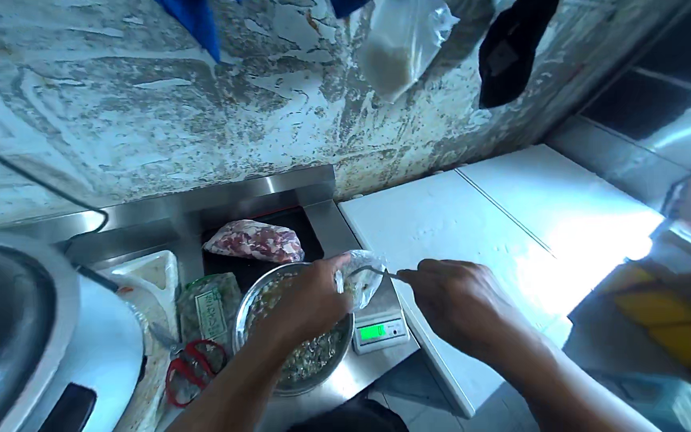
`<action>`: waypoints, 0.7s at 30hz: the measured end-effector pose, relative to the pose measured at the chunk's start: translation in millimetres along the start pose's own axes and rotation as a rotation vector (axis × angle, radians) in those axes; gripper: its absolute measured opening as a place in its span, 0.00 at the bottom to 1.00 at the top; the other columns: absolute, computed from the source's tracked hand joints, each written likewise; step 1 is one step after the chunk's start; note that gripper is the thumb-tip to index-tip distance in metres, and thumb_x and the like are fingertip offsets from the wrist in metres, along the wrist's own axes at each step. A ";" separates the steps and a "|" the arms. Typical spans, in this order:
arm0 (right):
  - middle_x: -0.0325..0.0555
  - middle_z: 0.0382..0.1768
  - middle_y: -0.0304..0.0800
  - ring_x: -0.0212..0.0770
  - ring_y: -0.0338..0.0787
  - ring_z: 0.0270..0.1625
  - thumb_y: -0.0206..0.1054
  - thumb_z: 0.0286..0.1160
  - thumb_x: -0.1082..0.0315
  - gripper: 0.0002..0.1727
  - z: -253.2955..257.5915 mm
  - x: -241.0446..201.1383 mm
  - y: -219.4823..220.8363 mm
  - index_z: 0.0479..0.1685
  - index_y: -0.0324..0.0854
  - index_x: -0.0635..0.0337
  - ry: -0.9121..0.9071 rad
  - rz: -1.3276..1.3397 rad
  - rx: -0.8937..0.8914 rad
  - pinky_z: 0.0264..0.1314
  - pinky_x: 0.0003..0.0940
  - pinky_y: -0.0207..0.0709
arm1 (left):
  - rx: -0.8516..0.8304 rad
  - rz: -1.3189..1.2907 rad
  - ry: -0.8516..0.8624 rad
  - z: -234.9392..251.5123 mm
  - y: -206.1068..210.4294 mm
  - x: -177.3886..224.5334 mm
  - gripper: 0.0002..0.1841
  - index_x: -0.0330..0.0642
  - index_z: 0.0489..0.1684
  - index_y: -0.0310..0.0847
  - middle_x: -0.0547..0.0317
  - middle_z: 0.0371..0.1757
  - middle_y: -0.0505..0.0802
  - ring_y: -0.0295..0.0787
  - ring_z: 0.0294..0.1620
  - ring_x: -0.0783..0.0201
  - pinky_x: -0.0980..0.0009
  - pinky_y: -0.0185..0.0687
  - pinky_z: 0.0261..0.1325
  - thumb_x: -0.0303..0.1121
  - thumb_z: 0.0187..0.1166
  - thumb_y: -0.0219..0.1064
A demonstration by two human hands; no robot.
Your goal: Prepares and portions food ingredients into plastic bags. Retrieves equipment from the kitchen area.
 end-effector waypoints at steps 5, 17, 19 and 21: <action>0.32 0.23 0.82 0.35 0.84 0.24 0.61 0.72 0.66 0.14 -36.8 44.6 18.0 0.42 0.94 0.46 0.137 0.010 -0.019 0.24 0.35 0.79 | 0.060 0.074 0.083 32.2 25.2 34.0 0.36 0.60 0.84 0.74 0.60 0.32 0.87 0.77 0.24 0.65 0.63 0.78 0.31 0.27 0.70 0.70; 0.40 0.28 0.90 0.43 0.91 0.30 0.62 0.71 0.70 0.14 -83.5 98.5 107.5 0.45 0.94 0.50 0.327 0.142 -0.164 0.31 0.45 0.85 | 0.112 0.242 0.187 85.2 92.0 -8.6 0.25 0.53 0.81 0.78 0.65 0.84 0.78 0.87 0.45 0.68 0.64 0.84 0.48 0.42 0.84 0.60; 0.38 0.26 0.88 0.41 0.90 0.27 0.62 0.69 0.69 0.14 -86.4 100.3 97.0 0.45 0.94 0.49 0.318 0.142 -0.077 0.28 0.42 0.83 | 0.250 0.203 0.261 67.1 68.7 -15.4 0.23 0.51 0.76 0.82 0.65 0.78 0.83 0.82 0.31 0.73 0.69 0.80 0.35 0.42 0.83 0.62; 0.35 0.25 0.87 0.38 0.88 0.25 0.59 0.71 0.67 0.15 -90.4 101.4 88.1 0.44 0.94 0.49 0.318 0.152 -0.024 0.26 0.40 0.82 | 0.358 0.196 0.282 43.2 44.9 -34.3 0.22 0.51 0.74 0.83 0.65 0.70 0.89 0.84 0.28 0.75 0.70 0.83 0.33 0.43 0.82 0.61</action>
Point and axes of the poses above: each hand's wrist, its own z-axis towards the middle knuckle, its own y-axis out of the palm, x = y × z, the point moved 10 cm from there along z, towards the middle knuckle
